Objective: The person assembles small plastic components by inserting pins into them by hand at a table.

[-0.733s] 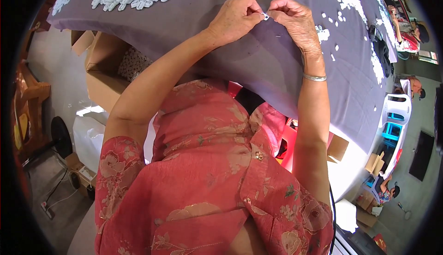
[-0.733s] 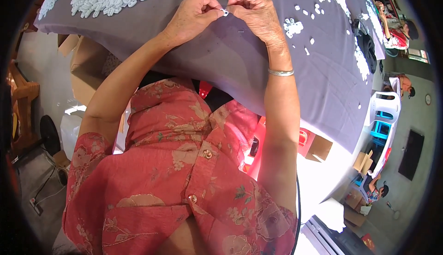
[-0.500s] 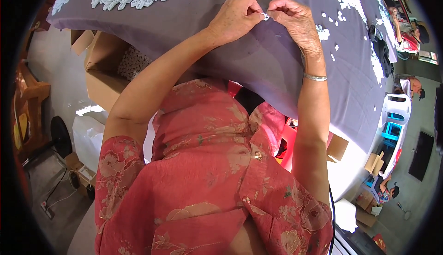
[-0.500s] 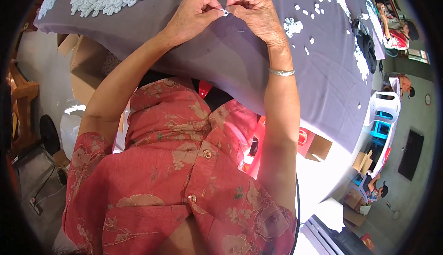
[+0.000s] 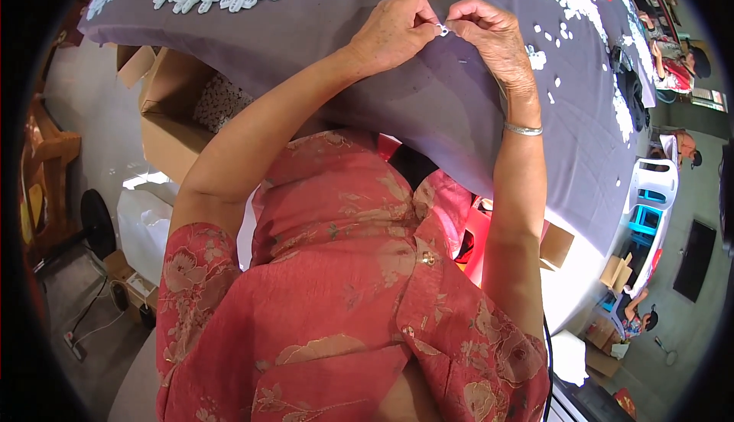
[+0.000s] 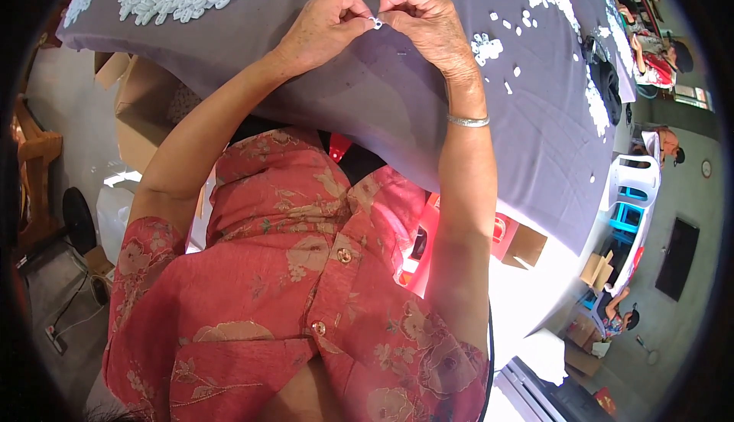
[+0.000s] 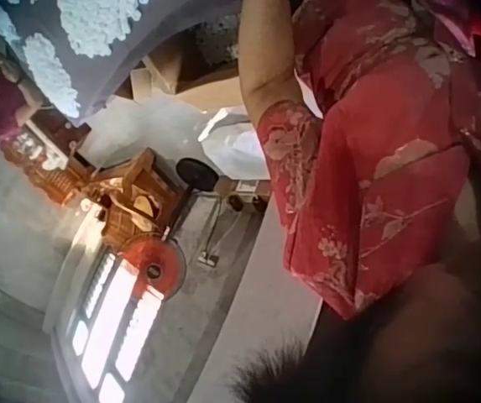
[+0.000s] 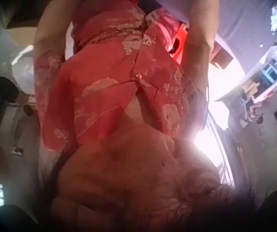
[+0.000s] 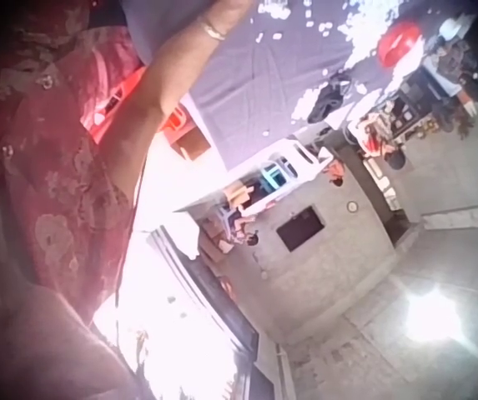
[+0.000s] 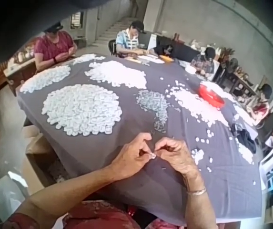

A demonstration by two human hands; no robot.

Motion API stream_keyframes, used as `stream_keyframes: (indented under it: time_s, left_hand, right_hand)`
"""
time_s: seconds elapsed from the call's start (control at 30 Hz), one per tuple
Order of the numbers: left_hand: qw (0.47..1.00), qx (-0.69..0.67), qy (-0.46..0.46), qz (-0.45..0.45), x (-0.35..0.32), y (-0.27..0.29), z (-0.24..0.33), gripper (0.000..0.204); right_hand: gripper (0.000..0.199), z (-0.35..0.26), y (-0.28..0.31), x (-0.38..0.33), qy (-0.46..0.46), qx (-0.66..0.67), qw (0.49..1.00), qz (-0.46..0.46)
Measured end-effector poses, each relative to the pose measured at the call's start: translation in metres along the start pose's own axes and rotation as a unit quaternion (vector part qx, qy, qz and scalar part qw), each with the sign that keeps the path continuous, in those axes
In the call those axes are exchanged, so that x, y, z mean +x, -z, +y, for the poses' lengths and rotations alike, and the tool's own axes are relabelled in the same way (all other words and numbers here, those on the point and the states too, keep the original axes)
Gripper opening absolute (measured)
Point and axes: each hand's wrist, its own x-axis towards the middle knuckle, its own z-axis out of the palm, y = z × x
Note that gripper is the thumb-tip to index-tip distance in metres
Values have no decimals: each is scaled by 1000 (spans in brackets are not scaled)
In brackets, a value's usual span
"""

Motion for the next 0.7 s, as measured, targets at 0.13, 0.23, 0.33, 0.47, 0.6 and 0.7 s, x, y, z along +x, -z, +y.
stream_keyframes:
  time_s: [0.13, 0.23, 0.33, 0.47, 0.6, 0.7]
  left_hand:
    - [1000, 1, 3, -6, 0, 1, 1, 38]
    - [1000, 5, 3, -7, 1, 1, 1, 39]
    - [1000, 6, 4, -7, 0, 1, 1, 40]
    - [1000, 3, 7, -6, 0, 1, 1, 41]
    - [1000, -1, 4, -2, 0, 0, 2, 42]
    - [1000, 6, -2, 11, -1, -1, 1, 43]
  right_hand:
    - [9, -2, -1, 0, -5, -12, 1000, 2]
    - [9, -2, -1, 0, -11, -8, 1000, -1]
    - [8, -3, -1, 0, 2, -32, 999, -1]
    - [8, -4, -2, 0, -1, -30, 1000, -2]
    - [9, -7, -2, 1, -8, -46, 999, -6]
    - [9, -6, -2, 2, 2, -70, 997, -13]
